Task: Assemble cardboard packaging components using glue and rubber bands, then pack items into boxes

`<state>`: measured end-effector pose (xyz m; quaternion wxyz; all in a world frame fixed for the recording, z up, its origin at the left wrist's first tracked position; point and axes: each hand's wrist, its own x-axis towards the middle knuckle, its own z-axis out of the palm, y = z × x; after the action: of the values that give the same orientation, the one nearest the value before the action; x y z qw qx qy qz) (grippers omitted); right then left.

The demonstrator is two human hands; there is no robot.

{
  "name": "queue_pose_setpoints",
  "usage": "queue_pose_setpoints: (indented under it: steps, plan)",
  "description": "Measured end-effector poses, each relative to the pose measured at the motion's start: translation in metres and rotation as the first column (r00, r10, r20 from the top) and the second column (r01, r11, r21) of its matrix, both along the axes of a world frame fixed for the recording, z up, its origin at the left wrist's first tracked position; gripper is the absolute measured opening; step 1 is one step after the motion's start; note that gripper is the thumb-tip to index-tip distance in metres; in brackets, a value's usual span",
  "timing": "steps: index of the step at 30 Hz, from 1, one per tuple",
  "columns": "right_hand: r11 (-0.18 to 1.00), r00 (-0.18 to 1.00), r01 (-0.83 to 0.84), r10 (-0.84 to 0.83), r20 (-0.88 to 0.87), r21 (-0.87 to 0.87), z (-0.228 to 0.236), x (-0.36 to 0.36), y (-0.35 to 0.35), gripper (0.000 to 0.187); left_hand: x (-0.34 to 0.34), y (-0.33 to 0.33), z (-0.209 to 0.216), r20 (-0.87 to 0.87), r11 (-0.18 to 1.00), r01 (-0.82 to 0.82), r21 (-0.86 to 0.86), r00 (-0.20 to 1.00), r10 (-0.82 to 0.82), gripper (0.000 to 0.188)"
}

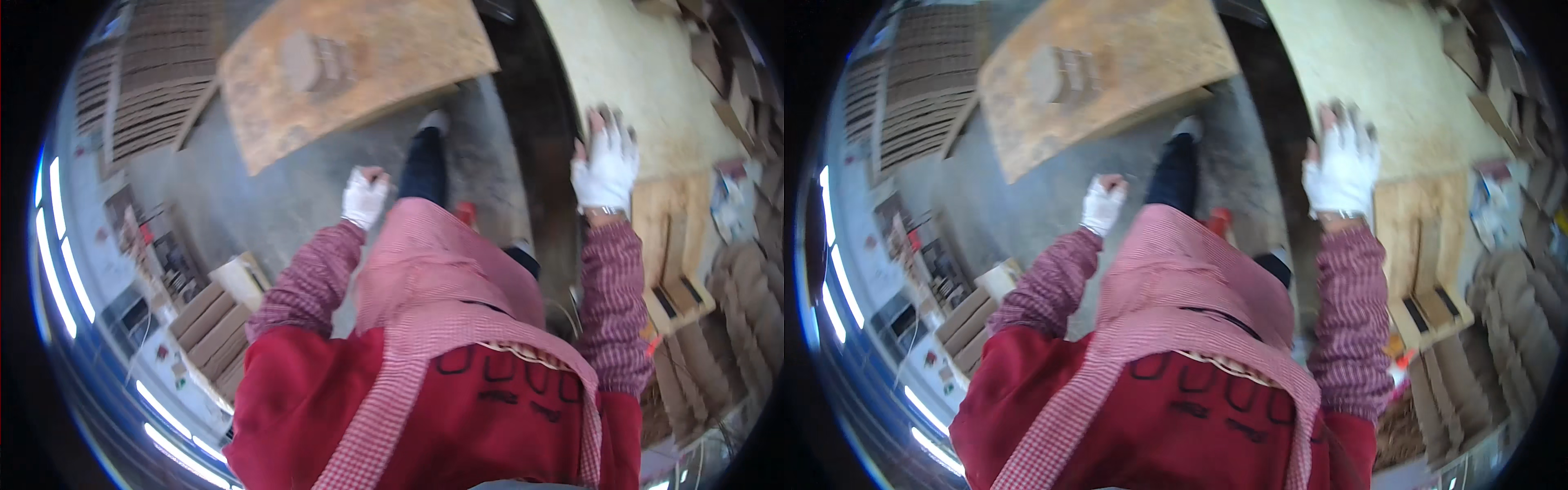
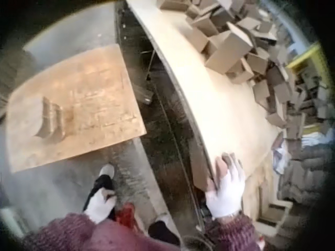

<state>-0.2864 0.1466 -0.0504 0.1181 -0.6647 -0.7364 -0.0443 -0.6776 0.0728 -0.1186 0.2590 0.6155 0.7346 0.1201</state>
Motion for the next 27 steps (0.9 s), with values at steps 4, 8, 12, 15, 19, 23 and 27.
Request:
queue_pose_setpoints:
  steps: [4,8,12,15,19,23,27]
  plan:
    - [1.000,1.000,0.001,-0.001,0.001,0.007,-0.014,0.012,-0.007,0.057,0.033,0.020,-0.061,0.289,0.997,0.012,-0.081,0.957,0.012,0.019]
    - [0.998,0.997,0.042,-0.044,-0.055,-0.040,-0.015,-0.018,-0.008,0.056,0.062,0.003,-0.112,0.472,0.946,0.087,-0.312,0.879,0.075,0.019]
    - [0.956,0.868,-0.245,0.143,-0.475,-0.159,-0.033,-0.087,-0.058,0.039,0.081,-0.028,-0.146,0.475,0.856,0.220,-0.468,0.879,0.033,0.020]
    - [0.888,0.857,-0.197,-0.050,-0.514,-0.415,-0.110,-0.101,-0.114,0.034,0.098,-0.057,-0.178,0.523,0.796,0.185,-0.576,0.832,0.185,0.021]
    - [0.370,0.205,0.162,-0.919,-0.336,-0.915,-0.214,-0.042,-0.170,0.037,0.117,-0.098,-0.218,0.492,0.693,0.244,-0.679,0.851,0.182,0.022]
    - [0.028,-0.853,0.296,-0.442,-0.277,-0.955,-0.263,0.046,-0.164,0.051,0.121,-0.120,-0.237,0.498,0.584,0.316,-0.747,0.849,0.177,0.019]
    - [0.077,-0.886,0.422,-0.173,-0.429,-0.903,-0.306,0.102,-0.119,0.055,0.118,-0.120,-0.243,0.530,0.649,0.304,-0.697,0.828,0.181,0.018]
